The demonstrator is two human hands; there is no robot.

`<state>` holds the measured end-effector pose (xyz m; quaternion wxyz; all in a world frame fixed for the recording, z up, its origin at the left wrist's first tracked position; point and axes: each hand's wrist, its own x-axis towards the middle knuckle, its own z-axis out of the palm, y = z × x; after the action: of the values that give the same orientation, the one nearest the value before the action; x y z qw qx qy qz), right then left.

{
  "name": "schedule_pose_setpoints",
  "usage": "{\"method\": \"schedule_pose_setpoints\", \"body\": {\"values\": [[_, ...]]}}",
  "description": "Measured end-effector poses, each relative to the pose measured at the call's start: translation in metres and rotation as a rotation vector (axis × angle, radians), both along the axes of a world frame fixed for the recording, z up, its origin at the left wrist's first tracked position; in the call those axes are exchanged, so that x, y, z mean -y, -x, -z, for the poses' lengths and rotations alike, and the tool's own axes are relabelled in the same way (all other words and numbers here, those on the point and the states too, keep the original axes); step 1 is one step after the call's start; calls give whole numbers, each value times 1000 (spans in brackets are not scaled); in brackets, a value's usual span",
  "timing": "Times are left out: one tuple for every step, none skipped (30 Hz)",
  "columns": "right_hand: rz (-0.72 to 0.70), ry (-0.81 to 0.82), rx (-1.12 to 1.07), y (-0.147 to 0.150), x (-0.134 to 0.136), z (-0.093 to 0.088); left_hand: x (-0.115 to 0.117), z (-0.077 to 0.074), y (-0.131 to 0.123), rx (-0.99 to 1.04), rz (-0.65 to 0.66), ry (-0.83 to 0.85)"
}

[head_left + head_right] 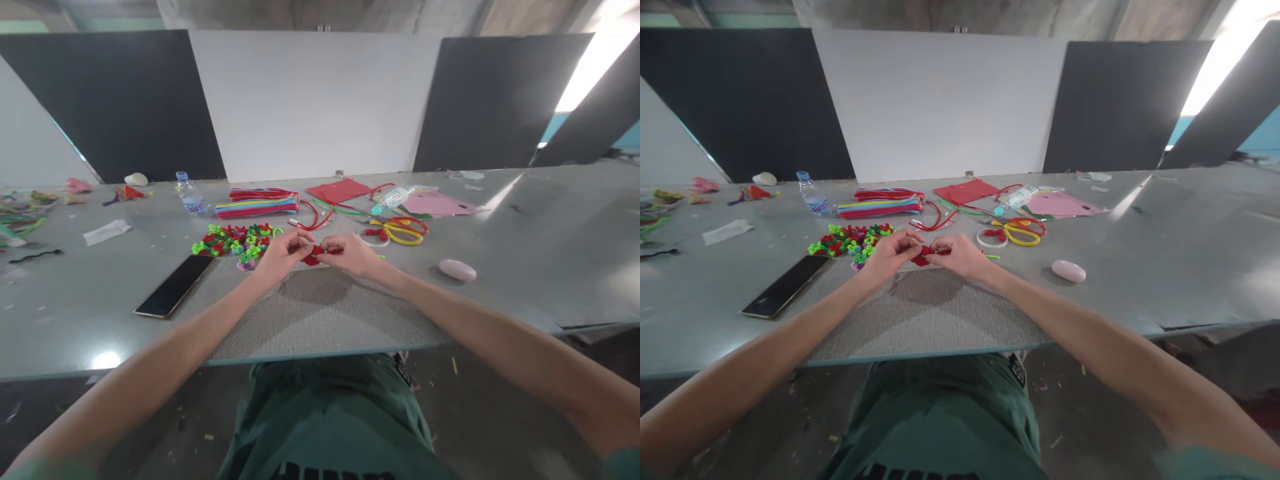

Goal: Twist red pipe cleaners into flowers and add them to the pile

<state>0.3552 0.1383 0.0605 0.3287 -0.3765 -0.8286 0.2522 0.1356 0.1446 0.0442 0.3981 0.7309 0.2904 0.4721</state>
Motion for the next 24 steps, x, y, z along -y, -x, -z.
{"method": "schedule_pose_setpoints", "body": {"values": [[-4, -2, -8, 0, 0, -1, 0, 0, 0, 0, -2, 2], [-7, -3, -17, 0, 0, -1, 0, 0, 0, 3, -2, 4], [-10, -4, -25, 0, 0, -1, 0, 0, 0, 9, -1, 8], [-11, -6, -32, 0, 0, -1, 0, 1, -1, 15, 3, 13], [-9, -12, -38, 0, 0, 0, 0, 1, -1, 20, 7, 19], [-2, -21, -44, 0, -1, 2, 0, 1, -1, 22, 10, 27], [10, -32, -48, 0, -1, 4, 0, 1, -2, 20, 11, 35], [27, -43, -50, 1, -1, 5, 0, 1, -2, 16, 9, 44], [48, -57, -47, 1, -1, 7, 0, 2, -2, 11, 7, 52], [69, -72, -41, 1, -1, 9, 0, 2, -2, 7, 6, 58], [89, -87, -34, 1, -1, 10, 0, 2, -1, 5, 6, 62], [106, -103, -30, 1, -1, 11, 0, 2, -1, 5, 8, 62], [118, -119, -31, 1, -1, 11, 0, 2, -1, 5, 13, 56], [126, -134, -36, 1, -1, 11, 1, 1, -1, 4, 20, 49], [129, -145, -42, 1, -1, 11, 1, 1, -1, 1, 28, 40], [131, -156, -46, 1, -1, 10, 0, 1, -1, -3, 34, 32], [131, -165, -48, 1, -1, 10, 0, 1, -1, -8, 36, 25], [129, -172, -45, 1, -1, 9, 0, 1, -1, -14, 37, 21], [127, -179, -40, 1, -1, 9, 0, 1, -1, -19, 36, 20], [127, -185, -33, 1, -1, 8, 0, 1, -1, -21, 35, 21], [130, -192, -25, 1, 0, 8, 0, 2, -1, -20, 36, 22], [135, -197, -17, 1, 0, 8, -1, 2, -1, -17, 39, 24], [141, -201, -10, 1, 1, 8, -1, 3, -1, -14, 43, 23], [147, -203, -5, 2, 1, 8, -2, 3, -1, -12, 46, 21]]}}
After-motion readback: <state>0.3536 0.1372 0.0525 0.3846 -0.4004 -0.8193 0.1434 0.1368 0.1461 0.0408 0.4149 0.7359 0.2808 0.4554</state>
